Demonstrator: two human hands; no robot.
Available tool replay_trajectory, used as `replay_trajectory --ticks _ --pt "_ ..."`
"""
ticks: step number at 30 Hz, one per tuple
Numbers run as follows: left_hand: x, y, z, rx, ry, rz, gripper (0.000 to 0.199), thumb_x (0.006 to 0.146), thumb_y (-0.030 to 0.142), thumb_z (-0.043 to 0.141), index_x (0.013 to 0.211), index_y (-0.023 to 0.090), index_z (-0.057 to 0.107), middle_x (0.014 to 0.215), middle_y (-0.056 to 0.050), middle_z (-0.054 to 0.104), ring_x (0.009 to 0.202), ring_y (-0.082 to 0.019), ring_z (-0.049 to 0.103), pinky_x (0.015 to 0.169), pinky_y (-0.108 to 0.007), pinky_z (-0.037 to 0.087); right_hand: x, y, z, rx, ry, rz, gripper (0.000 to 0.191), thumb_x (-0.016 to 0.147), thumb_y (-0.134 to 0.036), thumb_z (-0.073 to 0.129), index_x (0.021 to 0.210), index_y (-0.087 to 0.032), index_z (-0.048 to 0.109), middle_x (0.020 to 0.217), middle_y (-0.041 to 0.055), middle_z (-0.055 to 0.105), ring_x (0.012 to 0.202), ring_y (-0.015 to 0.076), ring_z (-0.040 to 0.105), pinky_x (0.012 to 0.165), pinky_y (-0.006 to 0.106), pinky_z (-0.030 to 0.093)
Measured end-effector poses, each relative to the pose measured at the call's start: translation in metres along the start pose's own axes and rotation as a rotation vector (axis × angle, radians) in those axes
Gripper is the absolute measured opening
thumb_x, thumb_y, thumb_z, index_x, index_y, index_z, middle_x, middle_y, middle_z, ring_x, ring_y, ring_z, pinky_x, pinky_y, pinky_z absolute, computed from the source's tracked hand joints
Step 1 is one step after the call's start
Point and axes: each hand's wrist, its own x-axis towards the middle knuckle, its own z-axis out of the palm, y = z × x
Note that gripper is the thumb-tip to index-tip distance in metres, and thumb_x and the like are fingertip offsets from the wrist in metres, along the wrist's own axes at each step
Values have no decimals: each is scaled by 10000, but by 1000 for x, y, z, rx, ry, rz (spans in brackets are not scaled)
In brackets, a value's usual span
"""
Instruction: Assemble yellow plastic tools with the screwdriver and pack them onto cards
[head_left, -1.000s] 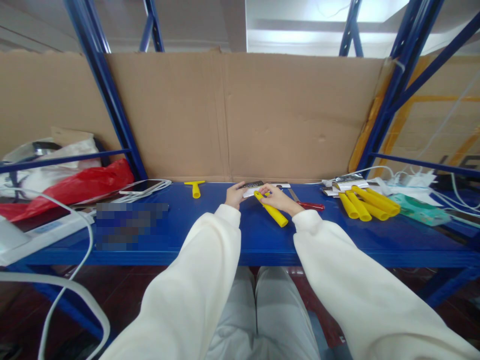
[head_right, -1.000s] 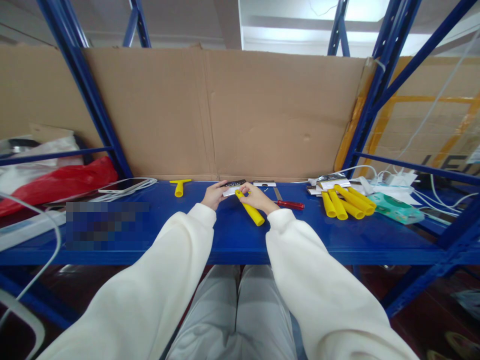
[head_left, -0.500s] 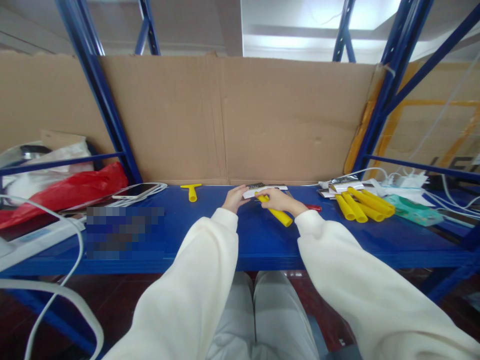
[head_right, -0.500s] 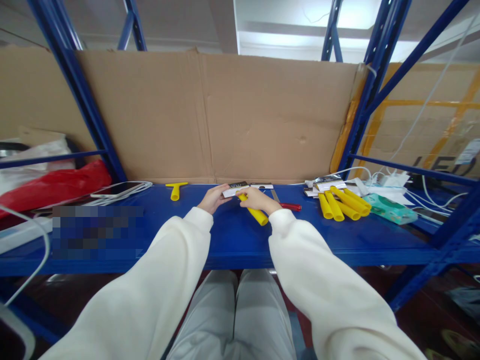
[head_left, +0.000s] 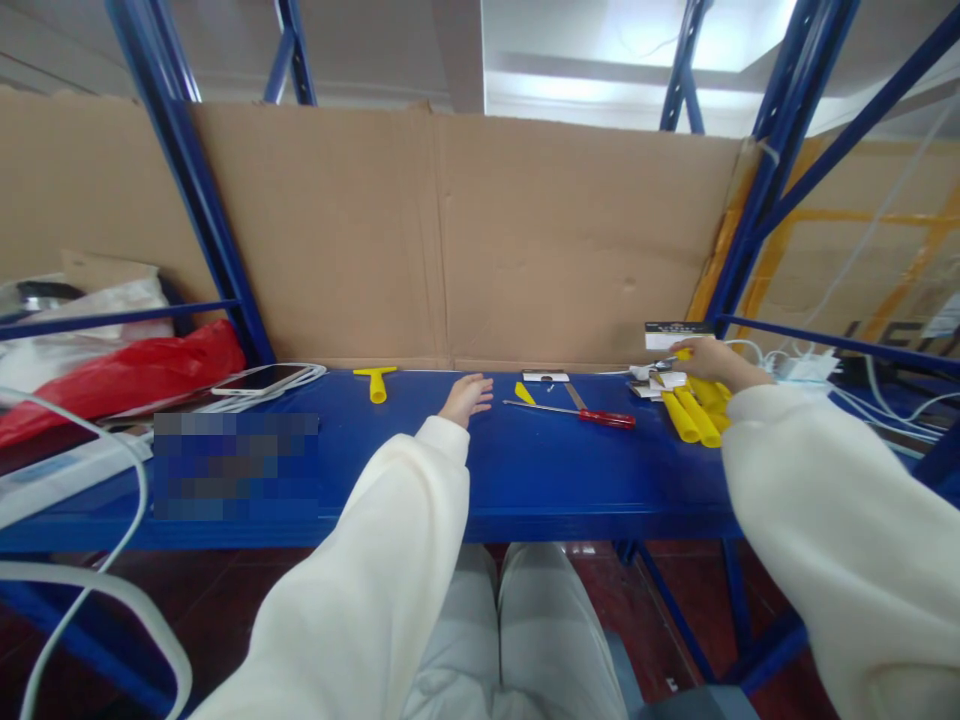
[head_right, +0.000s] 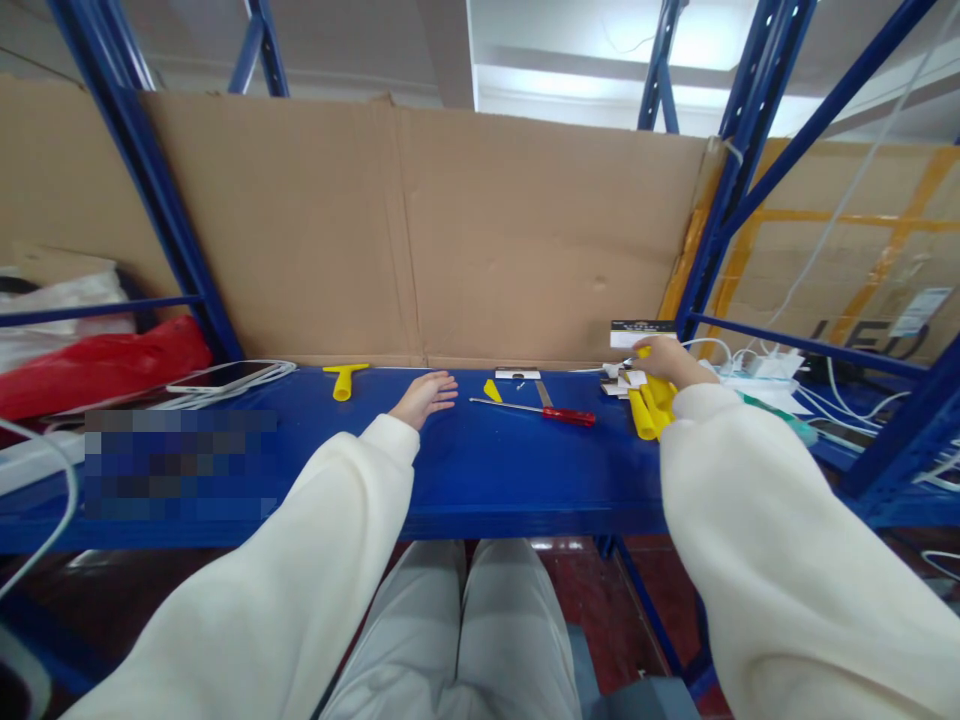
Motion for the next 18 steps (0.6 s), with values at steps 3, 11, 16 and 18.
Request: replay_trajectory --ticks 3,11,16,18 --pt "-3 1 1 20 5 -2 215 818 97 678 1023 155 649 1017 -144 735 947 -227 719 783 -316 581 -11 22 4 -58 -146 105 347 800 -152 670 1136 -101 741 999 173 745 867 241 670 767 313 485" --pt "-9 4 1 67 16 5 184 832 82 635 1003 149 644 982 -136 736 880 -216 723 747 -322 591 -19 26 33 -185 -243 122 444 796 -73 559 1214 -108 706 1083 252 717 932 277 690 767 355 482" --pt "-8 3 1 68 11 4 120 828 92 643 928 158 652 922 -119 737 866 -216 717 748 -327 592 -24 4 30 -235 -242 147 394 825 -125 552 1183 -151 717 1217 285 663 1098 358 649 880 505 481" --pt "-8 3 1 72 -3 6 79 826 91 647 868 158 651 888 -114 735 837 -208 711 743 -321 588 -27 -4 26 -244 -269 177 367 873 -163 525 1192 -123 703 1258 295 638 1170 368 610 936 536 451"
